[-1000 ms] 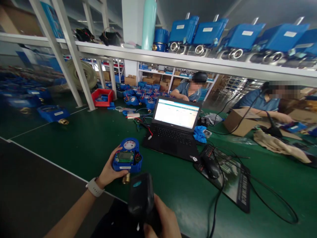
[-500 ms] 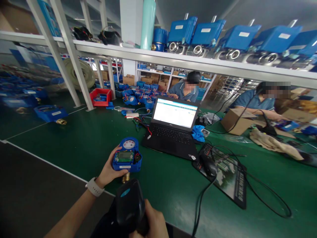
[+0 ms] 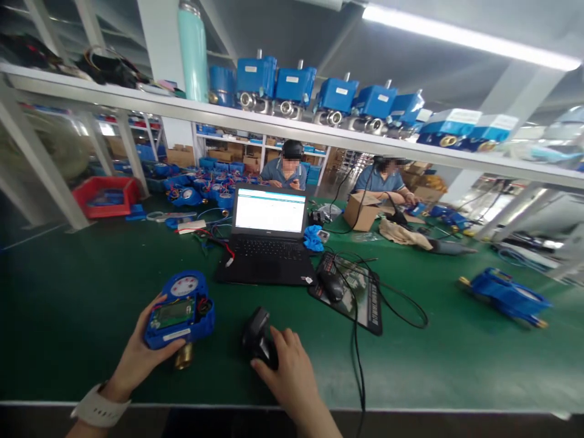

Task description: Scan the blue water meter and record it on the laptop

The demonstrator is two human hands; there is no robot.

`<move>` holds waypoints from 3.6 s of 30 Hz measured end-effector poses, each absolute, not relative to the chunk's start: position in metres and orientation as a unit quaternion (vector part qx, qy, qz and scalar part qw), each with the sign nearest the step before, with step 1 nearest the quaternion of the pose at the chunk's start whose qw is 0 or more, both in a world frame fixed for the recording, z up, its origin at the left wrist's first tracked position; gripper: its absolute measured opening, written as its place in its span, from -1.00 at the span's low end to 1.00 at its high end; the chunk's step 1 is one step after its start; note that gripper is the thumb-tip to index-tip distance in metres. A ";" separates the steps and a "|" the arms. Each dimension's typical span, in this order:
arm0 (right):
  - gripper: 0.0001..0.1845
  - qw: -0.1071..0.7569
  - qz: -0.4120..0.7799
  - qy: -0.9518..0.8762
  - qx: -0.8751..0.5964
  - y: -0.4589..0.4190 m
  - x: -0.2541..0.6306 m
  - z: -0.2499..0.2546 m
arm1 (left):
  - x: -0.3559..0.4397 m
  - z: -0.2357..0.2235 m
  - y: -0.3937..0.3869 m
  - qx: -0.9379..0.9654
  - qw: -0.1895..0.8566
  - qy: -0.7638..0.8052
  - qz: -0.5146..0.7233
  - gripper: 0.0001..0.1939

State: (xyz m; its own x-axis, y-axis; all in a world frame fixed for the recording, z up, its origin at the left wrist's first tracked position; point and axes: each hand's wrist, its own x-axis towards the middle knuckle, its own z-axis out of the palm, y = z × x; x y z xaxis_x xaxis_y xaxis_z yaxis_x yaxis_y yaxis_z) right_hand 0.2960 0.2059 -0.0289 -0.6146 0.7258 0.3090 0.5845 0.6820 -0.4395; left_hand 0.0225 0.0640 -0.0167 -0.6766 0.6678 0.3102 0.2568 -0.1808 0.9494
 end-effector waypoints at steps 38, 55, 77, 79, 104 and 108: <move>-0.51 0.352 -0.035 -0.794 -0.495 0.412 0.348 -0.052 | 0.041 0.008 0.059 0.262 0.233 0.658 0.666 0.04; -0.52 0.334 -0.029 -0.793 -0.508 0.411 0.348 -0.050 | 0.039 0.008 0.058 0.274 0.237 0.655 0.663 0.03; -0.53 0.336 -0.038 -0.797 -0.501 0.416 0.349 -0.056 | 0.042 0.009 0.059 0.264 0.230 0.651 0.674 0.02; -0.52 0.334 -0.037 -0.797 -0.502 0.416 0.349 -0.056 | 0.042 0.008 0.059 0.265 0.231 0.651 0.673 0.01; -0.50 0.354 -0.021 -0.794 -0.494 0.412 0.347 -0.052 | 0.041 0.010 0.058 0.264 0.223 0.669 0.658 0.01; -0.51 0.365 -0.038 -0.781 -0.506 0.407 0.348 -0.048 | 0.041 0.010 0.058 0.267 0.232 0.671 0.651 0.00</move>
